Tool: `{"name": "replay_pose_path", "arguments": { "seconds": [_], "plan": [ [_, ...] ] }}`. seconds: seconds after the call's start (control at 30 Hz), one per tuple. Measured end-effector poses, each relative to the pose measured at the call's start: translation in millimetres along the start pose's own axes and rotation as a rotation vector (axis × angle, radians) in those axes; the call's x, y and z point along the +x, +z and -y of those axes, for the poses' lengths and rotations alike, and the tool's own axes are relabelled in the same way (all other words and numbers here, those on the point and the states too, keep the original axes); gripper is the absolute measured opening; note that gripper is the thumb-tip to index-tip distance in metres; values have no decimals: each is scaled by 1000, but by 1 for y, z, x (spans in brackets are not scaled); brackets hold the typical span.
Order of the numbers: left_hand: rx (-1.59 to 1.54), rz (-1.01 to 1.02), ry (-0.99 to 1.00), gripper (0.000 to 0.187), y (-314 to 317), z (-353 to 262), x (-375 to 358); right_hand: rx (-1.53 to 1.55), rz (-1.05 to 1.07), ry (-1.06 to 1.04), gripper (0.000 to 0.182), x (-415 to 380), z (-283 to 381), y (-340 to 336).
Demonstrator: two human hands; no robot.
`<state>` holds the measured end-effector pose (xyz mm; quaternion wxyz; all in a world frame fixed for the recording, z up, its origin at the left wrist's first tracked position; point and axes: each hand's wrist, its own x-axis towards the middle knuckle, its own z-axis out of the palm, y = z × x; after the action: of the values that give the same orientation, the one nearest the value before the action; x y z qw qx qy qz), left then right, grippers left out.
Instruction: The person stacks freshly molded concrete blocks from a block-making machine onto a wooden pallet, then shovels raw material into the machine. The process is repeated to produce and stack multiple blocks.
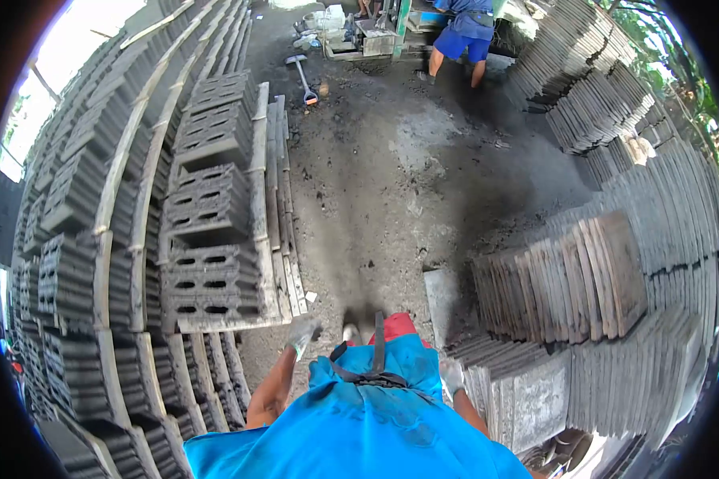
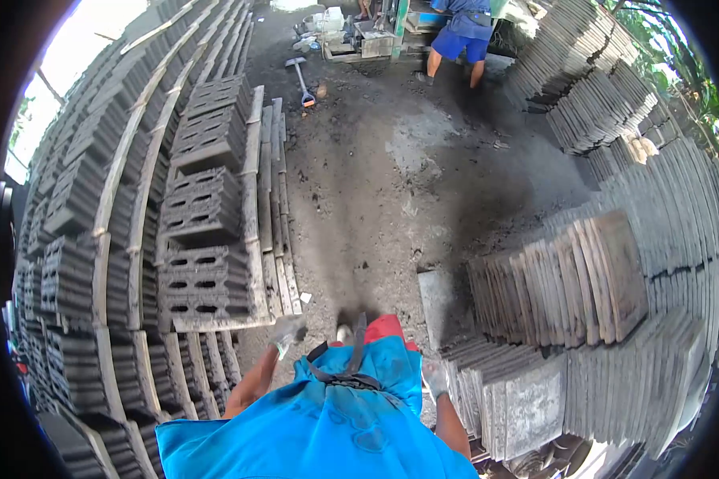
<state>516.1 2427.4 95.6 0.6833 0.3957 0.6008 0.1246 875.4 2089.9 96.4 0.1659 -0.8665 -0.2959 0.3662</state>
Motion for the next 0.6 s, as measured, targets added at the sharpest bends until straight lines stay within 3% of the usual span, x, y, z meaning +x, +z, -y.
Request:
{"name": "replay_pose_path", "arguments": {
  "seconds": [0.07, 0.1, 0.13, 0.27, 0.33, 0.4, 0.43, 0.47, 0.5, 0.6],
  "plan": [
    [46, 40, 153, 13, 9, -88, 48, 7, -167, -226, 27, 71, -109, 63],
    [-126, 33, 214, 13, 14, -101, 97, 33, -134, -150, 25, 91, -102, 61],
    [-12, -22, 109, 15, 17, -137, 135, 62, -101, -89, 24, 121, -86, 61],
    [-13, -19, 64, 19, 28, -218, 226, 165, 36, 152, 18, 237, -31, 44],
    [-8, -67, 30, 19, 44, -256, 258, -339, -22, -210, 17, 299, 30, -32],
    [-13, -152, -11, 18, 61, -292, 258, -258, 31, -185, 20, 368, 122, -88],
    [-32, -132, 71, 18, 62, -299, 265, -187, 50, -133, 21, 401, 171, -121],
    [173, -163, 69, 19, 46, -273, 302, -134, 53, -105, 22, 435, 221, -146],
    [154, -171, -14, 20, 53, -291, 300, -363, -60, -609, 26, 500, 193, -147],
    [133, -225, -121, 23, 67, -323, 322, 160, 4, -274, 22, 610, 271, -213]
  ]
}}
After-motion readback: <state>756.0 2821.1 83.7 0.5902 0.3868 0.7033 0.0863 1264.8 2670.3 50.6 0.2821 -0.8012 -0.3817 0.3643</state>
